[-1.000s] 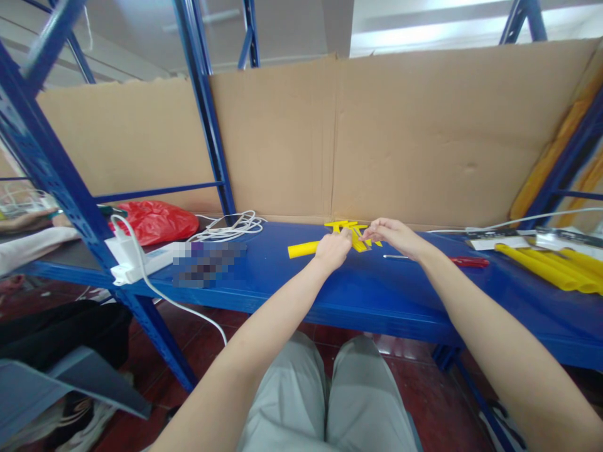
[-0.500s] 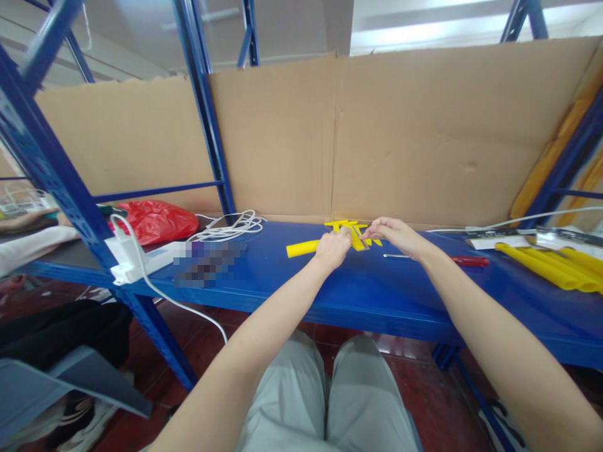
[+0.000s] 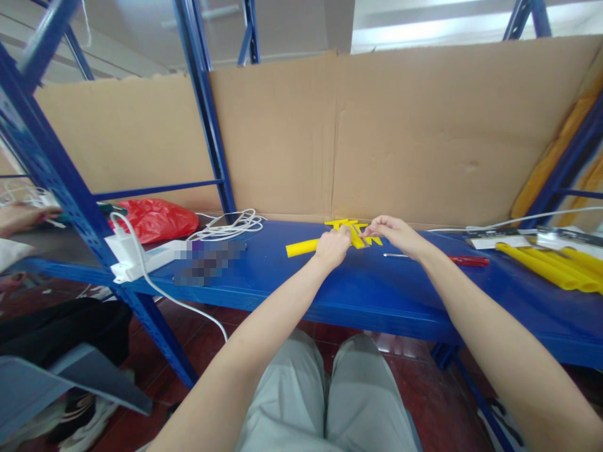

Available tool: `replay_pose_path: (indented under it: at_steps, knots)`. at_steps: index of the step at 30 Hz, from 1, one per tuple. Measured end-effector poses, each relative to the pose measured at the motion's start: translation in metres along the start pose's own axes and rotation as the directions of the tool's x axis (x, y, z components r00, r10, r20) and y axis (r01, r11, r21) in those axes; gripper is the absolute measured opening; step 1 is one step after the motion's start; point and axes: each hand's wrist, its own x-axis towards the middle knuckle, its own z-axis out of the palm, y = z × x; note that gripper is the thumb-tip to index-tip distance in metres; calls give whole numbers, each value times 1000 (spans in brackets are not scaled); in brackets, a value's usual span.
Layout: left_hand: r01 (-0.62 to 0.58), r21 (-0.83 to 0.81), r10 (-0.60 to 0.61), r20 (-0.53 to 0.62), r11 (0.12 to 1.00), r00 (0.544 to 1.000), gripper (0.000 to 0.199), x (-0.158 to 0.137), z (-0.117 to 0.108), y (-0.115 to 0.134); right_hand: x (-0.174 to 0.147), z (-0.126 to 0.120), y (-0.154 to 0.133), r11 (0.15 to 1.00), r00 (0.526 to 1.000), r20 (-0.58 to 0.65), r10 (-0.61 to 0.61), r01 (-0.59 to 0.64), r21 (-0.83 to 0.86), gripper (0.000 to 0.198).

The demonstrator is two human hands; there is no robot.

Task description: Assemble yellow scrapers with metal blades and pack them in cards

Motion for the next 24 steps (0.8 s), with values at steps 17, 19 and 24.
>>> replay_pose_path:
  at_steps: [17,19,24]
  knots:
    - [37,-98,-41,-40,994,998,44,2,3,-4,0,1,1,990,997,-69,-17,27,142,23]
    - [62,-140,-71,-64,988,995,45,3,2,-7,3,-2,4,982,990,-132,-43,66,176,29]
    - [129,-326,-190,-161,936,969,41,6,-4,-16,6,-9,11,986,987,-158,-16,42,161,37]
